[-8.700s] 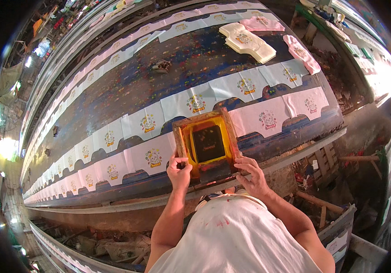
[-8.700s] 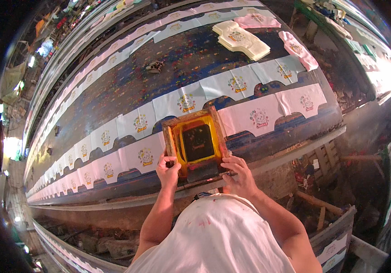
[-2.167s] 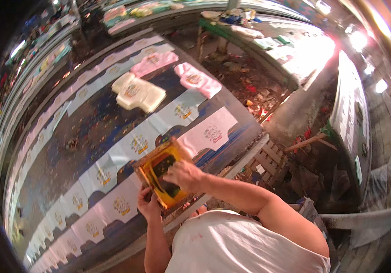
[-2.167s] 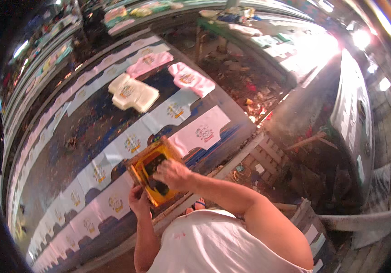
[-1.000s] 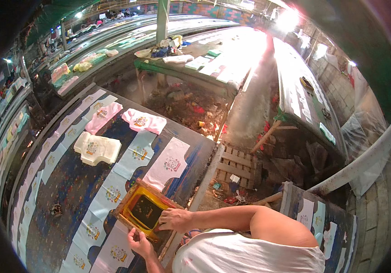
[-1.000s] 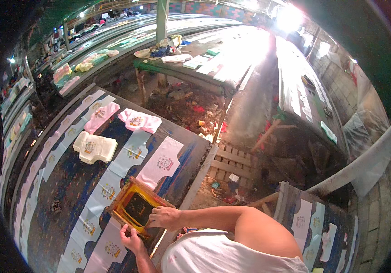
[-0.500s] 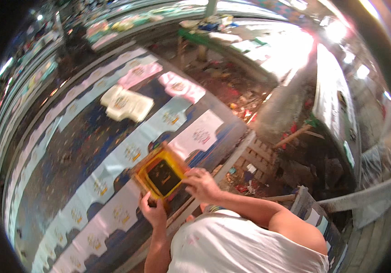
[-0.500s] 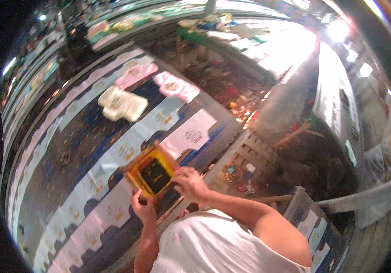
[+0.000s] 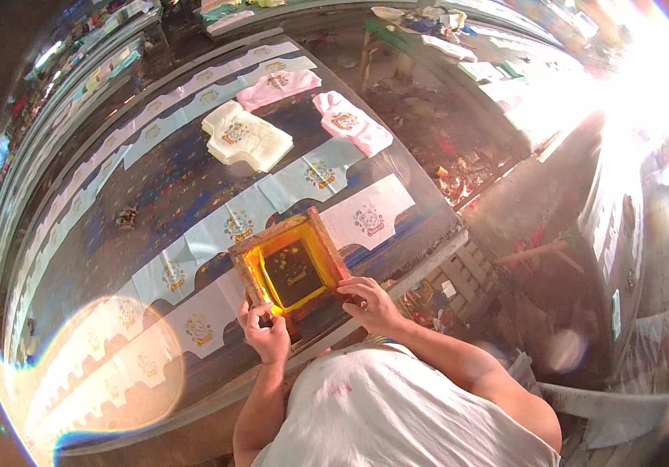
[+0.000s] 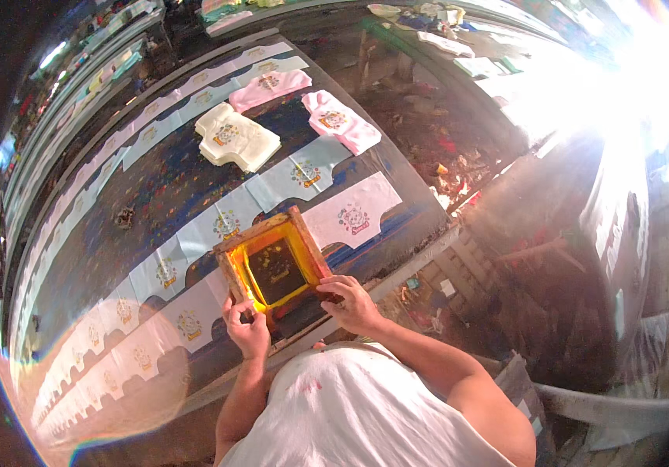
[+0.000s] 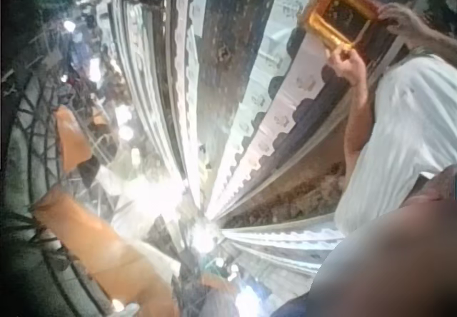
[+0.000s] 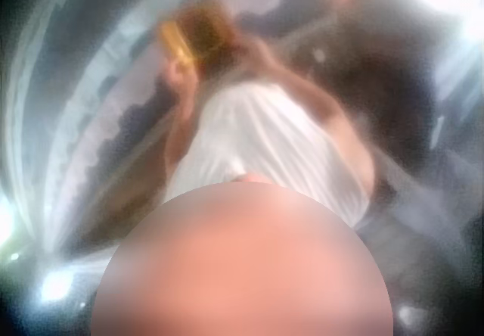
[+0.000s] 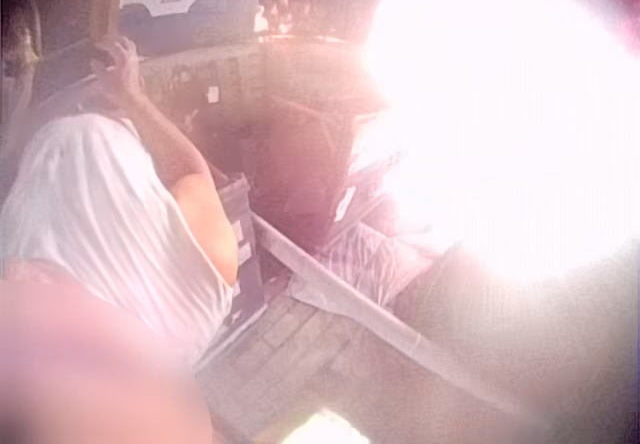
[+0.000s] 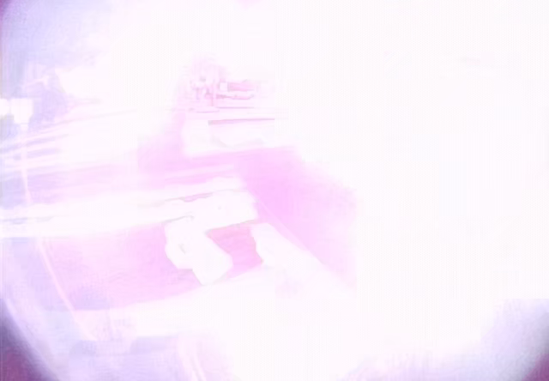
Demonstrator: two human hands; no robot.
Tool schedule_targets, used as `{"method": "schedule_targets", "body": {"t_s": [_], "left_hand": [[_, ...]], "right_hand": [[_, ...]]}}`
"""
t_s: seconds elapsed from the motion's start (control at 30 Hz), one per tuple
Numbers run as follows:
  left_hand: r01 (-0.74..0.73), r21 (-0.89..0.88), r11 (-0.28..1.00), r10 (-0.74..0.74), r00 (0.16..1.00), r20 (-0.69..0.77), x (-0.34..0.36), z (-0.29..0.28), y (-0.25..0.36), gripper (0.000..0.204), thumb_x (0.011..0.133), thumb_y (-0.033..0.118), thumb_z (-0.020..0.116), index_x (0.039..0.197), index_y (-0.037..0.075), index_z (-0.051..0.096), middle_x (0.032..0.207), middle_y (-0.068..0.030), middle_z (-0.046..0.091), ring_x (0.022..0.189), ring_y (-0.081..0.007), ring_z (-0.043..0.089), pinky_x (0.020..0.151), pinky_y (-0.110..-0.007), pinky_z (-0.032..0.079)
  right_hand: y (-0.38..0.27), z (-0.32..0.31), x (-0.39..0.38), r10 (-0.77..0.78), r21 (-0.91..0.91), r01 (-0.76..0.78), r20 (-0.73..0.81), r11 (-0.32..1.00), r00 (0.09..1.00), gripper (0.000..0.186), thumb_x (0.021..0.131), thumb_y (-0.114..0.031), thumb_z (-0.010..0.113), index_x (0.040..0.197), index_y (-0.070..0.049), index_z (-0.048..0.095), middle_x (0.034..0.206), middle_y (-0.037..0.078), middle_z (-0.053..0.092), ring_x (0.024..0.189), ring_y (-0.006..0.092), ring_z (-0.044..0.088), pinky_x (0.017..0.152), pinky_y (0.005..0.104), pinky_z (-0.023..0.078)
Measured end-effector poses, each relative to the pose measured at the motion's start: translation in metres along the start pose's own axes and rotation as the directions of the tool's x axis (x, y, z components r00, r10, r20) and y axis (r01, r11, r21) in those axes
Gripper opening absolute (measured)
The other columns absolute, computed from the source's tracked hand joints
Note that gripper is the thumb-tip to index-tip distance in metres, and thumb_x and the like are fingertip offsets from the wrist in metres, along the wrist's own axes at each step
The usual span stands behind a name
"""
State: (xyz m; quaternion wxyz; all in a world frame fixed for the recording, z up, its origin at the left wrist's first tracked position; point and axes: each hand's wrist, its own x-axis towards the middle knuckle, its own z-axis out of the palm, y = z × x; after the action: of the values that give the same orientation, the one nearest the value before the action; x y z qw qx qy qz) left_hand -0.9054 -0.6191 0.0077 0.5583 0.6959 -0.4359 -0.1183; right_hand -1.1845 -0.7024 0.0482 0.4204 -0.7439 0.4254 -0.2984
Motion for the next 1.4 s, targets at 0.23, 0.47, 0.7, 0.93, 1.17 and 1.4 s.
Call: {"method": "schedule_targets", "body": {"t_s": [0.23,0.47,0.7,0.93,1.17,1.4], "left_hand": [[-0.137,0.034,0.990,0.136,0.990,0.021,-0.002,0.111,0.052,0.032,0.084,-0.008,0.075,0.112,0.008,0.075,0.155,-0.0300,0.062,0.143,-0.0473,0.062,0.123,-0.053,0.049],[-0.054,0.009,0.999,0.054,0.998,0.015,-0.019,0.207,0.071,0.026,0.084,-0.007,0.074,0.105,0.007,0.076,0.157,-0.0294,0.063,0.144,-0.0447,0.062,0.123,-0.052,0.048],[0.150,-0.037,0.988,-0.149,0.989,0.021,-0.021,0.222,0.067,0.015,0.084,-0.005,0.076,0.096,0.004,0.075,0.161,-0.0296,0.065,0.149,-0.0397,0.064,0.123,-0.049,0.050],[0.201,-0.187,0.962,-0.200,0.979,0.025,-0.020,0.231,0.072,0.012,0.086,-0.007,0.076,0.092,0.003,0.072,0.165,-0.0269,0.063,0.141,-0.0334,0.071,0.110,-0.043,0.059],[0.232,-0.216,0.948,-0.222,0.973,0.070,-0.018,0.229,0.077,0.016,0.085,-0.010,0.077,0.091,0.003,0.070,0.166,-0.0260,0.063,0.151,-0.0347,0.064,0.126,-0.045,0.046],[0.213,-0.191,0.958,-0.206,0.977,0.055,-0.017,0.226,0.078,0.013,0.085,-0.009,0.075,0.090,0.002,0.072,0.164,-0.0288,0.064,0.134,-0.0257,0.072,0.102,-0.035,0.059]], "right_hand": [[0.065,-0.097,0.014,-0.098,0.056,0.102,-0.072,0.993,0.993,0.043,0.096,-0.005,0.084,0.138,-0.005,0.078,0.147,0.016,0.075,0.145,0.0394,0.063,0.126,0.0541,0.048],[0.117,-0.188,0.017,-0.080,0.107,0.088,-0.082,0.990,0.993,0.039,0.098,-0.001,0.080,0.137,-0.003,0.077,0.148,0.016,0.074,0.156,0.0375,0.059,0.130,0.0510,0.045],[0.125,-0.215,0.019,-0.115,0.125,0.117,-0.022,0.985,0.993,0.039,0.097,0.000,0.078,0.137,-0.002,0.076,0.146,0.017,0.075,0.154,0.0414,0.061,0.129,0.0533,0.047],[0.128,-0.214,0.013,-0.118,0.009,0.120,-0.103,0.993,0.988,0.039,0.092,0.012,0.077,0.126,-0.005,0.079,0.142,0.015,0.077,0.148,0.0400,0.065,0.124,0.0527,0.052],[0.118,-0.223,0.012,-0.224,-0.153,0.208,-0.102,0.966,0.969,0.036,0.091,0.011,0.078,0.123,-0.007,0.078,0.138,0.013,0.078,0.141,0.0417,0.068,0.116,0.0523,0.056],[0.106,-0.219,0.025,-0.376,-0.157,0.370,-0.007,0.916,0.927,0.032,0.091,0.007,0.081,0.120,-0.008,0.078,0.135,0.012,0.078,0.135,0.0413,0.070,0.112,0.0535,0.058]]}}
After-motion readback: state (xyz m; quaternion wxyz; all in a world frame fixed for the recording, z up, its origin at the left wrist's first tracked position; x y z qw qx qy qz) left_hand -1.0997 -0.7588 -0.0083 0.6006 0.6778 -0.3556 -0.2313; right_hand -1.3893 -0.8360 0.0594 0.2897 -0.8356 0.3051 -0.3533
